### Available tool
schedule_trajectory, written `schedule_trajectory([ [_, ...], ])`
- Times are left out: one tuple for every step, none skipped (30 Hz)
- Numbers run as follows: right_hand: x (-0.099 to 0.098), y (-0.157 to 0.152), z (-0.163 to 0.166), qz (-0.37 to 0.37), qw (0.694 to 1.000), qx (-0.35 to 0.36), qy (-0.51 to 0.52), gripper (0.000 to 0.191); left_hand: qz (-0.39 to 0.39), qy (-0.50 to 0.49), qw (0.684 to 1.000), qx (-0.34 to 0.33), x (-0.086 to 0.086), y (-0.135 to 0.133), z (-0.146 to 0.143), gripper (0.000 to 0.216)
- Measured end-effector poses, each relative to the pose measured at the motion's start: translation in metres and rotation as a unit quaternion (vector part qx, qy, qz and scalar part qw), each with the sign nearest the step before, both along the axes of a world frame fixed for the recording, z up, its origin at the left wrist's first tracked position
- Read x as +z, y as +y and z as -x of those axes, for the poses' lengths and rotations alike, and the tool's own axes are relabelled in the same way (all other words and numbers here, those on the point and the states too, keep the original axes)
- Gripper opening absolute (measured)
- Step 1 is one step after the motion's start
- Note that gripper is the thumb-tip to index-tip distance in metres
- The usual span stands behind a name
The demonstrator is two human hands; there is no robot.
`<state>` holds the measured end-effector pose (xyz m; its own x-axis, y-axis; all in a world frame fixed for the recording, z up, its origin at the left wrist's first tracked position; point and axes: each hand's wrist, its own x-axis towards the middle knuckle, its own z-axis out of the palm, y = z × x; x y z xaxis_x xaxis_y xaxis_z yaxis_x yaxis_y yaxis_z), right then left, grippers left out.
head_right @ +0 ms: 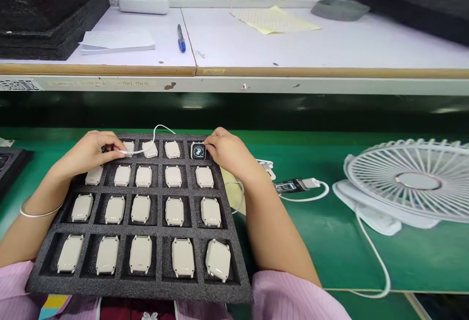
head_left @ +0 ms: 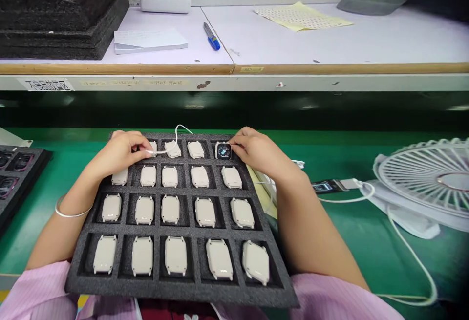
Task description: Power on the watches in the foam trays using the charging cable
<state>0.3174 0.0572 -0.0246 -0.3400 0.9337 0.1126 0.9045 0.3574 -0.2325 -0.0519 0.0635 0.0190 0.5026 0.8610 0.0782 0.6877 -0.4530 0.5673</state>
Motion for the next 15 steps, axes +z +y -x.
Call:
schedule_trajectory([
  [0.001,0.000,0.001,0.001,1.000,-0.001,-0.003,0.026,0.003,0.005,1.000,-0.027,-0.003,-0.001,-0.003,0.030],
  [0.002,-0.001,0.002,0.003,1.000,-0.003,-0.008,0.026,-0.004,0.016,0.999,-0.036,-0.005,-0.001,-0.004,0.030],
  [0.003,-0.001,0.004,0.005,1.000,-0.009,-0.014,0.026,-0.014,0.025,0.999,-0.033,-0.008,0.000,-0.004,0.029],
  [0.004,-0.001,0.005,0.007,1.000,-0.016,-0.021,0.027,-0.025,0.033,0.999,-0.023,-0.011,0.001,-0.003,0.029],
  [0.005,-0.002,0.006,0.009,0.999,-0.022,-0.026,0.027,-0.033,0.043,0.998,-0.014,-0.013,0.003,-0.002,0.028],
  [0.006,-0.002,0.007,0.011,0.999,-0.027,-0.030,0.028,-0.041,0.059,0.997,-0.008,-0.015,0.004,-0.001,0.026],
  [0.007,-0.002,0.007,0.012,0.999,-0.030,-0.032,0.029,-0.049,0.078,0.996,-0.005,-0.016,0.005,0.000,0.024],
  [0.007,-0.002,0.008,0.013,0.999,-0.032,-0.034,0.029,-0.058,0.101,0.993,-0.005,-0.016,0.006,-0.001,0.022],
  [0.008,-0.003,0.009,0.014,0.999,-0.033,-0.036,0.029,-0.070,0.126,0.990,-0.006,-0.015,0.007,-0.002,0.019],
  [0.009,-0.003,0.010,0.016,0.998,-0.035,-0.041,0.028,-0.083,0.153,0.985,-0.009,-0.013,0.007,-0.004,0.018],
  [0.010,-0.004,0.011,0.016,0.998,-0.039,-0.047,0.029,-0.098,0.184,0.978,-0.016,-0.010,0.007,-0.006,0.016],
  [0.011,-0.004,0.012,0.016,0.997,-0.045,-0.055,0.029,-0.112,0.216,0.970,-0.026,-0.007,0.008,-0.009,0.016],
  [0.012,-0.005,0.014,0.013,0.997,-0.054,-0.061,0.029,-0.125,0.249,0.959,-0.038,-0.004,0.008,-0.012,0.016],
  [0.013,-0.006,0.015,0.004,0.996,-0.065,-0.064,0.028,-0.137,0.284,0.948,-0.051,0.000,0.009,-0.016,0.016],
  [0.015,-0.007,0.017,-0.010,0.995,-0.081,-0.063,0.028,-0.145,0.317,0.935,-0.061,0.004,0.010,-0.020,0.017],
])
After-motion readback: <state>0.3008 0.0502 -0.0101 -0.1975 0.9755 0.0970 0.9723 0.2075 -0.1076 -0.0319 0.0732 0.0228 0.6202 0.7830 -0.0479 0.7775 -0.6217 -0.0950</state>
